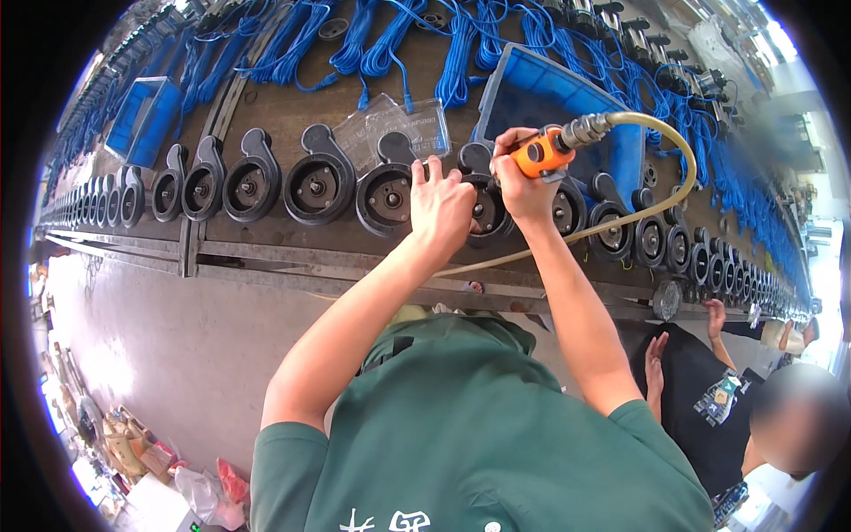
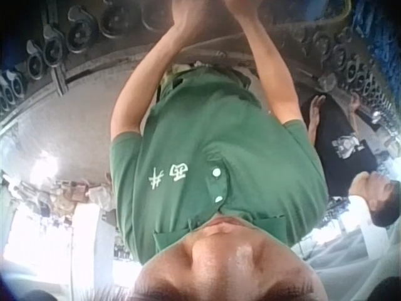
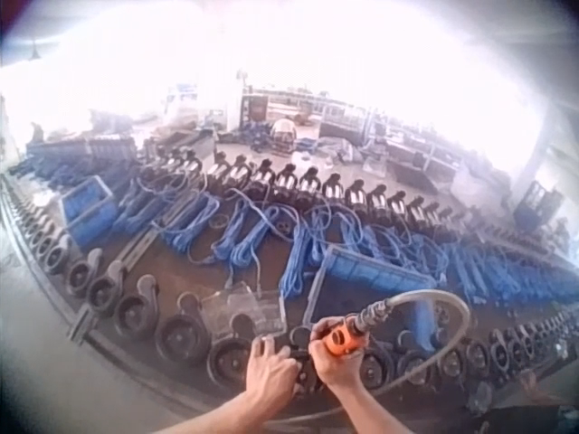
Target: The person assembles blower fan components at a workbench by picking up a circular metal plate, positioning it onto a fan housing, and securing it using a pneumatic screwdriver.
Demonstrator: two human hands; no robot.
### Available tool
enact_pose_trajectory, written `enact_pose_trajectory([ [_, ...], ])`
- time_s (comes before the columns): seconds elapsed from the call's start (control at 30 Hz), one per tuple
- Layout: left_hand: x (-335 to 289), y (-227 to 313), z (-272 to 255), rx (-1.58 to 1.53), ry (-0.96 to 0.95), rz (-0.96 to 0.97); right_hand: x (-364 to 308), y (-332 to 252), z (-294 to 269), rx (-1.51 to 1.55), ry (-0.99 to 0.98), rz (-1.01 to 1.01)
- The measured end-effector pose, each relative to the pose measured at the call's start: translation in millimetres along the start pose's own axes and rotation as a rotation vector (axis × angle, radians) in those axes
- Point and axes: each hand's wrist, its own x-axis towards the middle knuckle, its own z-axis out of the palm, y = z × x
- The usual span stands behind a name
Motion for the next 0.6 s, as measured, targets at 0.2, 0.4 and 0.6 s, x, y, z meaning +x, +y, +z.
enact_pose_trajectory([
  [0.2,0.2,2.3,-5.9,0.017,-0.032,-0.022,4.9,-2.9,-3.5,-0.022,-0.076,0.049],
  [0.4,4.1,-1.6,-6.2,0.026,-0.037,0.023,4.6,-5.5,3.1,-0.074,-0.124,-0.007],
  [0.6,2.3,-1.0,-2.2,0.034,-0.019,0.006,-6.0,-9.3,-2.7,-0.010,-0.044,0.017],
])
